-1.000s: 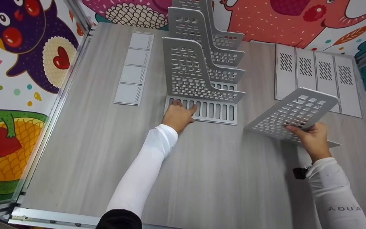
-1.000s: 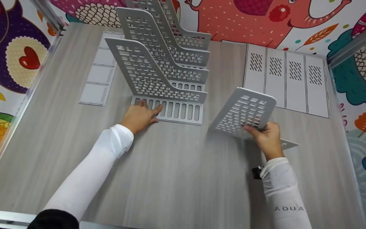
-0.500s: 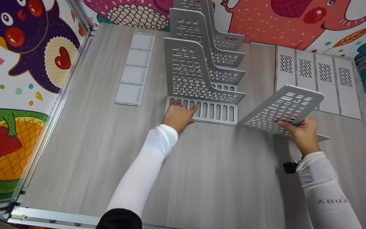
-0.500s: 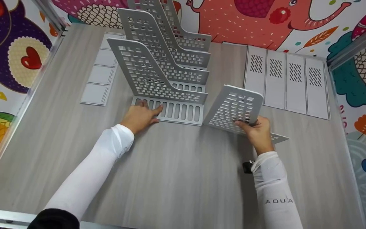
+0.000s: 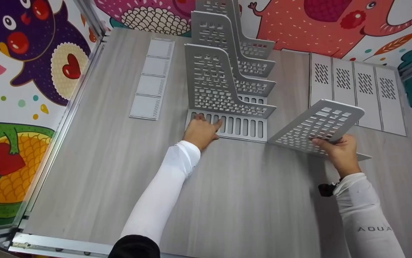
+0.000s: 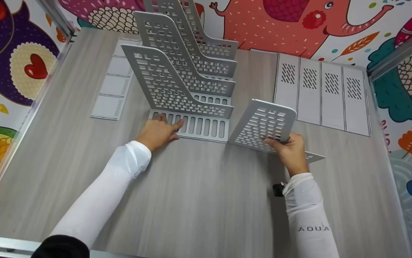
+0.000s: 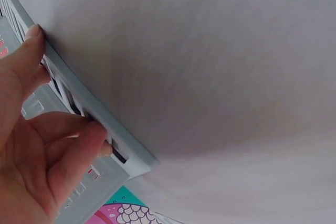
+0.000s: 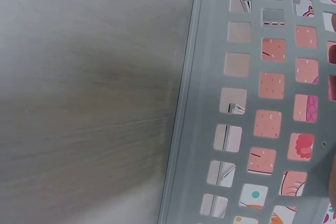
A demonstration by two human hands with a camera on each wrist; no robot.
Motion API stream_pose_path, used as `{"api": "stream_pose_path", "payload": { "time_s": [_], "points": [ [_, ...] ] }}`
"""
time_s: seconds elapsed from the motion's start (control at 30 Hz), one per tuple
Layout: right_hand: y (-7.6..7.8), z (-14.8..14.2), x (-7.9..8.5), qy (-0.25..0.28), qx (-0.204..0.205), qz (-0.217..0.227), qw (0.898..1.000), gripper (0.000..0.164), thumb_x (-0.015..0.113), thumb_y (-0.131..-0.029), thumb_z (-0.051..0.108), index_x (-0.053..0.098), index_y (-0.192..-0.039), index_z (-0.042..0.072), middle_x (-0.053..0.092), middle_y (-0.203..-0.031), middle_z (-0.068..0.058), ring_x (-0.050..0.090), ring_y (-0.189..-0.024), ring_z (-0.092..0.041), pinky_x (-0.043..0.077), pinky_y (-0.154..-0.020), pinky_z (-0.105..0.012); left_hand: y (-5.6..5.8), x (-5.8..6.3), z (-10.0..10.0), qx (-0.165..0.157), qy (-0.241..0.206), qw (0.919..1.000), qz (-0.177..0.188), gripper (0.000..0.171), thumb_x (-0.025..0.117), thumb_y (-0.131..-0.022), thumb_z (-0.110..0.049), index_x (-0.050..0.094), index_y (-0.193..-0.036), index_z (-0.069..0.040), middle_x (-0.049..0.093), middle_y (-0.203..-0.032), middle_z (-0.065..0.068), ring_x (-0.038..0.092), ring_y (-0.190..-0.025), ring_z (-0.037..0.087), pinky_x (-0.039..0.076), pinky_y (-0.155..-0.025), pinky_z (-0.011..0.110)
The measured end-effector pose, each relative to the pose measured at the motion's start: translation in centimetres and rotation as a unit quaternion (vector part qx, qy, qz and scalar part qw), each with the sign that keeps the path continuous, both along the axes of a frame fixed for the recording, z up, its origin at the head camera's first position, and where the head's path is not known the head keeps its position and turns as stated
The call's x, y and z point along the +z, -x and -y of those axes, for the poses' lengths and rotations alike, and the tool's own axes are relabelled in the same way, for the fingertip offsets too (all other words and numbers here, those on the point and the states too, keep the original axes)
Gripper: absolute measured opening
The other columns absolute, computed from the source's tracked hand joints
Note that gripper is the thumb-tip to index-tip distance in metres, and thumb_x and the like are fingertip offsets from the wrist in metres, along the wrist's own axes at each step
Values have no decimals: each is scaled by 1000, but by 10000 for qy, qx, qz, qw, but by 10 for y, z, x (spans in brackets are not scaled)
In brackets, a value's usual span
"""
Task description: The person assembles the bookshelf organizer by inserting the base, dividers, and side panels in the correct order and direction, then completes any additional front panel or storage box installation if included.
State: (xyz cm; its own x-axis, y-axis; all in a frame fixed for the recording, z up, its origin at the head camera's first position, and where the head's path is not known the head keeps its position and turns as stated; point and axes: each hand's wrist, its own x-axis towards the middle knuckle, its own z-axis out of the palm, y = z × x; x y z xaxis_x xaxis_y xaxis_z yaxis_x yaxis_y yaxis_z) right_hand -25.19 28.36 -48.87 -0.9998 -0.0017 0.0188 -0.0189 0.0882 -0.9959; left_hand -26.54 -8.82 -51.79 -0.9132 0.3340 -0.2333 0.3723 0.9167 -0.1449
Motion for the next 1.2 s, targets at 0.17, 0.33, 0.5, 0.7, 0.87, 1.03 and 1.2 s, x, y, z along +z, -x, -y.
{"api": "stream_pose_path", "payload": {
  "time_s": [0.17, 0.33, 0.5, 0.7, 0.87, 1.03, 1.2],
  "points": [
    [-1, 1, -1, 13, -76, -21, 10000, 22, 72, -73, -13, 71, -93, -5, 76, -81, 1, 73, -74, -8, 55, -65, -18, 0, -2, 0, -8, -1, 10000, 0, 61, 46, -88, -58, 39, -144, -34, 68, -115, 19, 60, -115, 40, 57, -68, 41],
    [-4, 0, 1, 89, -37, -65, 9999, 22, 71, -73, -15, 72, -92, -3, 76, -81, 1, 73, -74, -8, 55, -65, -18, 1, -2, -1, -38, -46, 10000, 29, 60, 46, -88, -57, 40, -143, -34, 70, -112, 17, 60, -116, 40, 58, -72, 42],
    [-3, 0, 1, -10, 70, -202, 9998, 22, 71, -73, -14, 72, -93, -4, 76, -81, 2, 72, -74, -7, 54, -64, -17, 1, -1, 0, -15, -63, 9999, 111, 60, 45, -89, -56, 39, -144, -34, 69, -112, 18, 58, -117, 40, 57, -75, 42],
    [0, -1, -2, -33, 196, -230, 9995, 23, 70, -75, -13, 72, -95, -3, 76, -83, 3, 72, -76, -7, 55, -66, -17, 1, 0, 2, -15, -107, 9998, 172, 60, 46, -89, -55, 39, -144, -33, 69, -111, 19, 59, -117, 40, 57, -75, 43],
    [-4, 10, -6, -164, -120, -261, 9995, 20, 71, -72, -16, 72, -88, -3, 75, -77, 4, 71, -71, -5, 53, -64, -16, 0, -1, 6, -29, -12, 9999, 135, 60, 46, -89, -55, 40, -144, -33, 69, -112, 19, 60, -115, 41, 57, -76, 43],
    [-5, 31, -9, -338, 252, -497, 9979, 25, 71, -69, -19, 73, -85, 1, 75, -78, 6, 70, -73, -2, 52, -65, -15, 0, 0, 5, -19, 48, 9998, 169, 60, 45, -89, -56, 38, -144, -34, 67, -117, 18, 58, -118, 39, 57, -77, 43],
    [5, 34, -3, -320, 499, -445, 9972, 27, 69, -71, -18, 74, -88, 3, 75, -80, 6, 71, -73, -3, 52, -63, -15, 0, -1, 3, -57, -25, 9999, 110, 59, 45, -90, -56, 38, -145, -34, 68, -116, 18, 59, -118, 39, 57, -78, 42]
  ]
}}
